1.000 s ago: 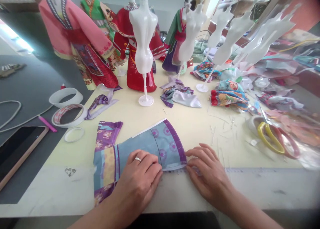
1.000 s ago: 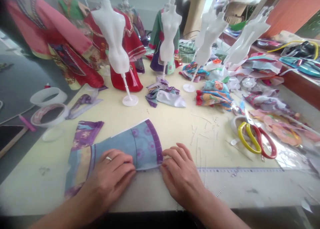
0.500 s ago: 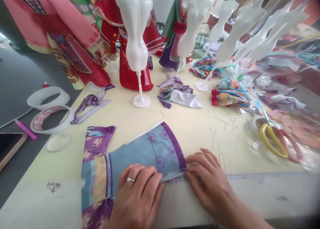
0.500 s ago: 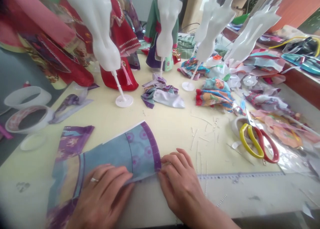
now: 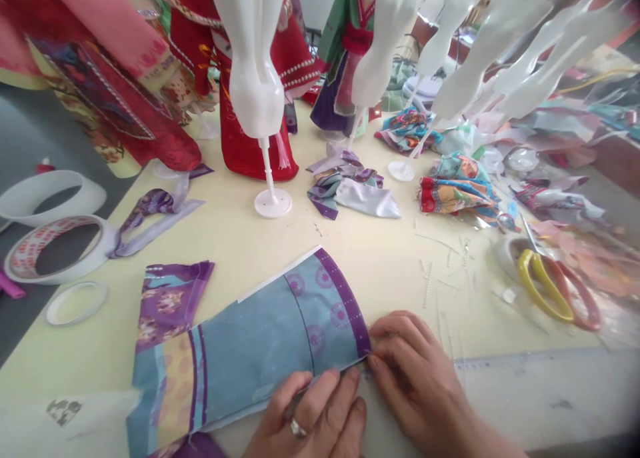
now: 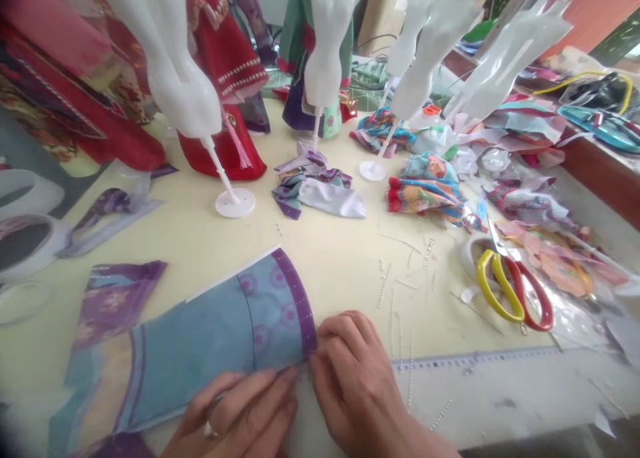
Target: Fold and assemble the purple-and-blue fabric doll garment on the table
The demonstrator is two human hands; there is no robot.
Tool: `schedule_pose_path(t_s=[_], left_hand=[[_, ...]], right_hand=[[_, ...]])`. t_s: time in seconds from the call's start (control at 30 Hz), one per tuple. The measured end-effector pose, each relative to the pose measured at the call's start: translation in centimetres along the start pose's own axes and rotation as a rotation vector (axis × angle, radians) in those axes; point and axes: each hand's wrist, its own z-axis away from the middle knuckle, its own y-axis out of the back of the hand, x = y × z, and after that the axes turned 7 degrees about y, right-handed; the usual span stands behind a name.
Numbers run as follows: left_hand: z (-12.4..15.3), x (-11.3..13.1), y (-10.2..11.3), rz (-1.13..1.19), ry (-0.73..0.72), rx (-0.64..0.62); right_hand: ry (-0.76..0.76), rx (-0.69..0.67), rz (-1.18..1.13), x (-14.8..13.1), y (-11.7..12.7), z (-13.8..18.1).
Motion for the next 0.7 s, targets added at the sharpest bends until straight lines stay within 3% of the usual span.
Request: schedule_pose_path(t_s=[0.7], left_hand=[[-0.22,-0.73,-0.61,0.030,-0.034,-0.063]], right_hand=[[-0.028,0.019,0.059,0.22,-0.20,0.17]])
